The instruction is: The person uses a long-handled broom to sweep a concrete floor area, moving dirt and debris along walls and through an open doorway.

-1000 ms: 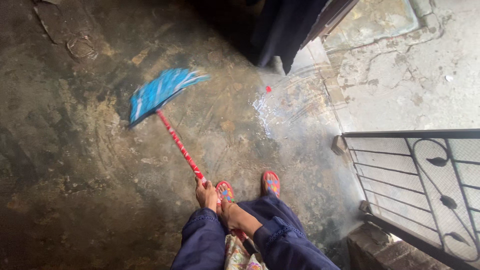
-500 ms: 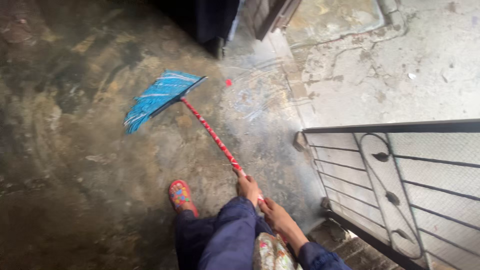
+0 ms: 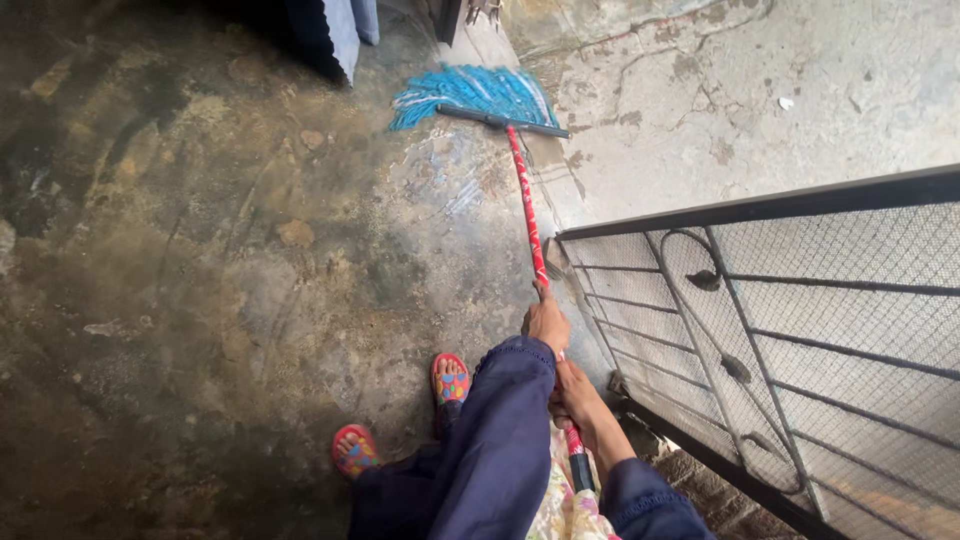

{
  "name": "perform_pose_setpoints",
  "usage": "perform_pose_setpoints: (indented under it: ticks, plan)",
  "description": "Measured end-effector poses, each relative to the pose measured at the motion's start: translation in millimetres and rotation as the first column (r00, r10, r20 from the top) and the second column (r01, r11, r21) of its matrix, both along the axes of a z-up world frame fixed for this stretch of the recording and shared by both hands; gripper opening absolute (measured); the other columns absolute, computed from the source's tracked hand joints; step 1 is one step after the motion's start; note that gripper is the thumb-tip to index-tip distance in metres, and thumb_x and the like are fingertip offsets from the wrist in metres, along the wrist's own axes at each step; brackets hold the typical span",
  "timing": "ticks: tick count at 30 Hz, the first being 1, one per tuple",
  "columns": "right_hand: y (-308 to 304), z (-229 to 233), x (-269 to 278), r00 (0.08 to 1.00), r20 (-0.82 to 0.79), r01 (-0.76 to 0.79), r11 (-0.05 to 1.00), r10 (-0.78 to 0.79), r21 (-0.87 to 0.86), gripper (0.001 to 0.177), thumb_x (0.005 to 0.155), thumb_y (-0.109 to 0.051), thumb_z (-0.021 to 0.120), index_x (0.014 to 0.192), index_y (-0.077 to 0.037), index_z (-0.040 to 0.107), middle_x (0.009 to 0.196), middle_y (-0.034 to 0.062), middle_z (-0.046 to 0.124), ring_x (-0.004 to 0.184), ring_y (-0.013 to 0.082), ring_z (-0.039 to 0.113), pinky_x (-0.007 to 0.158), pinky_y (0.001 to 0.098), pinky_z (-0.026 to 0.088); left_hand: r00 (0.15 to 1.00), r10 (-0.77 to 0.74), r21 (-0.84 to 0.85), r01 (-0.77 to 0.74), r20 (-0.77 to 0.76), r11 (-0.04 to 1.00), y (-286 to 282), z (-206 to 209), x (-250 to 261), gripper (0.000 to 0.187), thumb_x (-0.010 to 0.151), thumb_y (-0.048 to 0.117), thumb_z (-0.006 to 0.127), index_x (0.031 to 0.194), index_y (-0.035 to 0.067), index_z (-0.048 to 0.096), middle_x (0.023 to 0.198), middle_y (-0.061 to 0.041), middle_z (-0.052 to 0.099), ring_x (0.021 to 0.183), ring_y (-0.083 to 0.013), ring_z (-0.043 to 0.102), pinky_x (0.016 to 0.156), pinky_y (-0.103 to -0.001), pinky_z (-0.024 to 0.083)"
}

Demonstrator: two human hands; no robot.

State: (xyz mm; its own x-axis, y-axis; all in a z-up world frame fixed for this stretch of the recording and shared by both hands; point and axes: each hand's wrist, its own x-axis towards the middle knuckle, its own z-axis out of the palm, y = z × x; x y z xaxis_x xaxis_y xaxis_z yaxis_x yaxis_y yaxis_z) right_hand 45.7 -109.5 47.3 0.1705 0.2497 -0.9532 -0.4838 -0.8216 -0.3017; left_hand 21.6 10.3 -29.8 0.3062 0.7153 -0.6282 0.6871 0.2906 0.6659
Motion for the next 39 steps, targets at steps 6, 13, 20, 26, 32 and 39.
perform_pose_setpoints:
  ticks: [6,13,20,26,32,39]
  plan:
    - [-40.7,-2.0,-46.0,0.997,-0.025,-0.072,0.997,0.071,-0.020,0.041,0.105,-0.052,0.039,0.107,-0.014,0.055,0.061,-0.0002,0.050,0.040,0.0124,0.041,0.035,0.0279,0.030,0.990,0.119,-0.114,-0.127,-0.078,0.985,-43.6,13.2,-54.2,0.081,0.097,0.021,0.058,0.163,0.014,0.012,0.101,-0.029,0.070,0.094,-0.0443,0.069,0.080,-0.052,0.054]
    - [-119.5,-5.5,-146.2,0.974,-0.009,-0.228,0.973,0.228,-0.038,0.044,0.105,-0.048,0.042,0.133,-0.016,0.054,0.068,0.0040,0.064,0.043,0.0144,0.051,0.037,0.0299,0.036,0.963,0.230,0.028,-0.228,-0.138,0.973,-137.5,-21.7,-157.3,0.073,0.095,0.019,0.055,0.160,0.014,0.022,0.113,-0.028,0.069,0.103,-0.0442,0.067,0.088,-0.055,0.050]
    - [-160.7,-14.3,-241.5,0.944,-0.122,-0.302,0.952,0.306,0.051,0.045,0.107,-0.043,0.044,0.140,-0.013,0.050,0.083,0.0064,0.069,0.053,0.0139,0.060,0.042,0.0288,0.044,0.921,0.380,0.121,-0.369,-0.089,0.922,-172.4,-15.1,-266.2,0.066,0.094,0.018,0.053,0.157,0.014,0.035,0.112,-0.028,0.070,0.093,-0.0410,0.073,0.084,-0.051,0.057]
    - [-216.0,-72.2,-320.3,0.844,-0.005,-0.514,0.810,0.537,0.282,0.042,0.105,-0.033,0.046,0.135,-0.003,0.050,0.098,0.0189,0.068,0.078,0.0312,0.067,0.063,0.0387,0.052,0.846,0.497,0.008,-0.505,-0.196,0.863,-212.8,0.8,-366.3,0.060,0.094,0.021,0.058,0.152,0.018,0.043,0.094,-0.023,0.075,0.080,-0.0385,0.074,0.074,-0.050,0.057]
    - [-240.1,-89.7,-350.4,-0.019,0.652,-0.961,-0.195,0.758,0.198,0.063,0.070,-0.010,0.066,0.130,0.001,0.051,0.112,0.0356,0.055,0.087,0.0498,0.067,0.076,0.0509,0.056,0.710,0.677,0.003,-0.690,-0.192,0.724,-251.0,-8.9,-424.8,0.065,0.093,0.015,0.056,0.155,0.015,0.037,0.091,-0.026,0.073,0.072,-0.0413,0.073,0.065,-0.052,0.058]
    - [-281.7,-75.4,-281.7,-0.154,0.698,-0.959,-0.275,0.700,0.064,0.035,0.096,-0.015,0.056,0.129,-0.005,0.057,0.112,0.0321,0.056,0.082,0.0485,0.067,0.070,0.0539,0.056,0.596,0.785,-0.046,-0.800,-0.167,0.598,-292.6,24.1,-365.5,0.070,0.094,0.013,0.051,0.159,0.009,0.027,0.090,-0.029,0.072,0.064,-0.0399,0.073,0.061,-0.049,0.060]
